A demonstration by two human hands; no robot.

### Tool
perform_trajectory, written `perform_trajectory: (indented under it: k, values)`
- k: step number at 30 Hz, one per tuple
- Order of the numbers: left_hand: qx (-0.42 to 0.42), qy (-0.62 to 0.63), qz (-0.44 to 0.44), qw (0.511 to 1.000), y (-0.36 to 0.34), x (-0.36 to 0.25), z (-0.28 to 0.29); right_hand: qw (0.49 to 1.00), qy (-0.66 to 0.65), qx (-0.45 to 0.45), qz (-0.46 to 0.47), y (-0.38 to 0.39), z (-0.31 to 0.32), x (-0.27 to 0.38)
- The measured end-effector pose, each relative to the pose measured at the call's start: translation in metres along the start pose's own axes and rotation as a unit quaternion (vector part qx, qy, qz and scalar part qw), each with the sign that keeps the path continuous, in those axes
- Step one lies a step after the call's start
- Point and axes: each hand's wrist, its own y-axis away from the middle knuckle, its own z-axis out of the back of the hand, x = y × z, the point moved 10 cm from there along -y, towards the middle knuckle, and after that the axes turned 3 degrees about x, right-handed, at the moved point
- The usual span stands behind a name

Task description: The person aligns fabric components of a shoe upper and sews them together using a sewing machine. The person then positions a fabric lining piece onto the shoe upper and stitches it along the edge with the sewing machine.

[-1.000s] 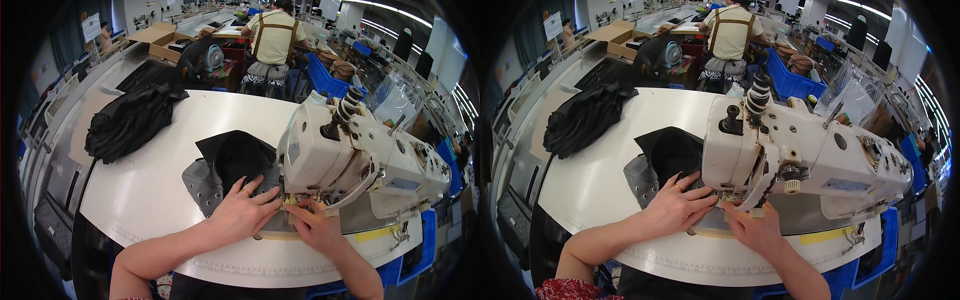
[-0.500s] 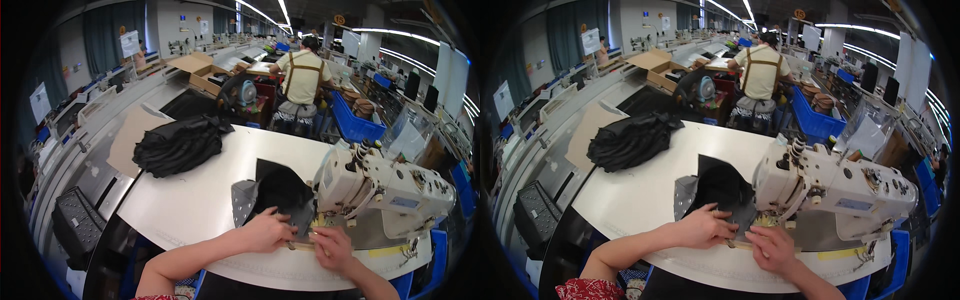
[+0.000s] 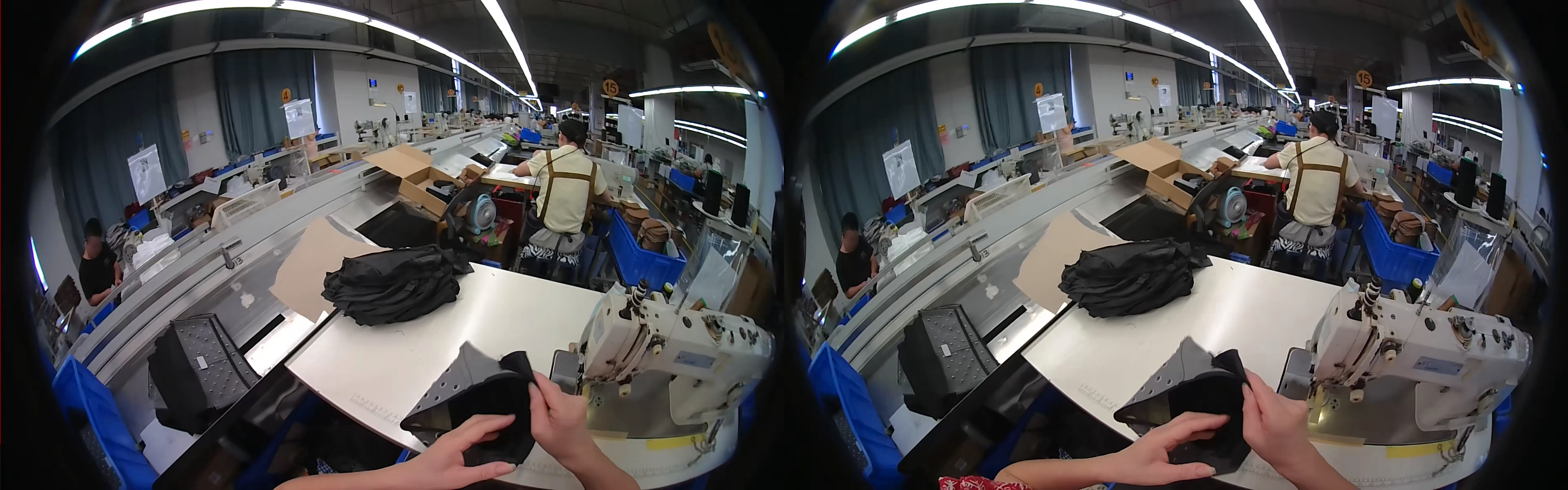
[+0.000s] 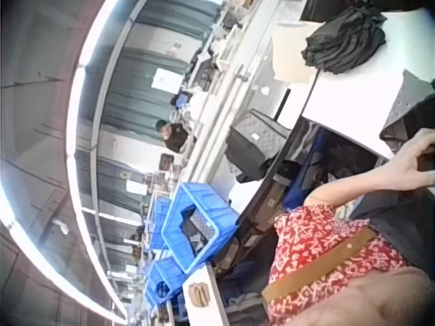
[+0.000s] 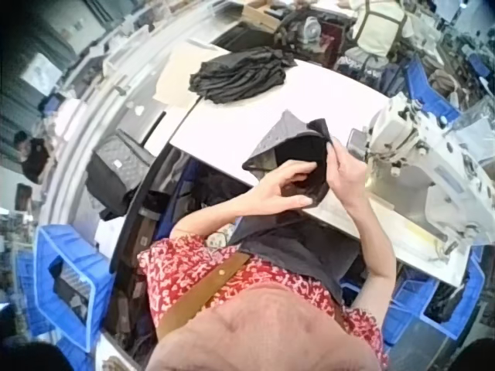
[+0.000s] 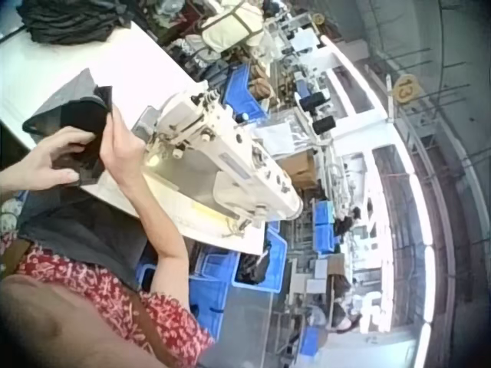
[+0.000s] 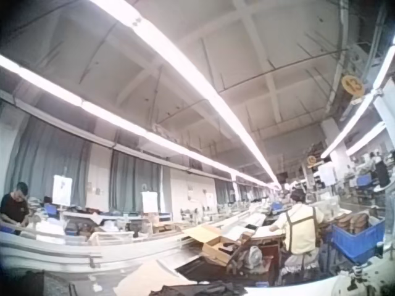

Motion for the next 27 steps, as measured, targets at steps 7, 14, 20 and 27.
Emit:
perform_trajectory:
  k: [7,14,20,27]
  values:
    - [-0.216,0.466,0.032,0.857,0.001,-0.012,0.014,0.948,0.122,0.037,0.292,0.107,0.032,0.088]
    - [0.001,0.093,-0.042,0.995,0.019,-0.041,-0.047,0.938,-0.323,-0.122,-0.033,0.055,0.096,0.052]
    - [0.091,0.003,0.136,0.986,0.034,-0.028,-0.062,0.86,-0.37,0.127,-0.329,0.113,0.03,-0.002]
    - [0.33,0.233,-0.095,0.91,0.086,-0.108,0.008,0.783,-0.433,0.265,-0.359,0.116,0.006,-0.002]
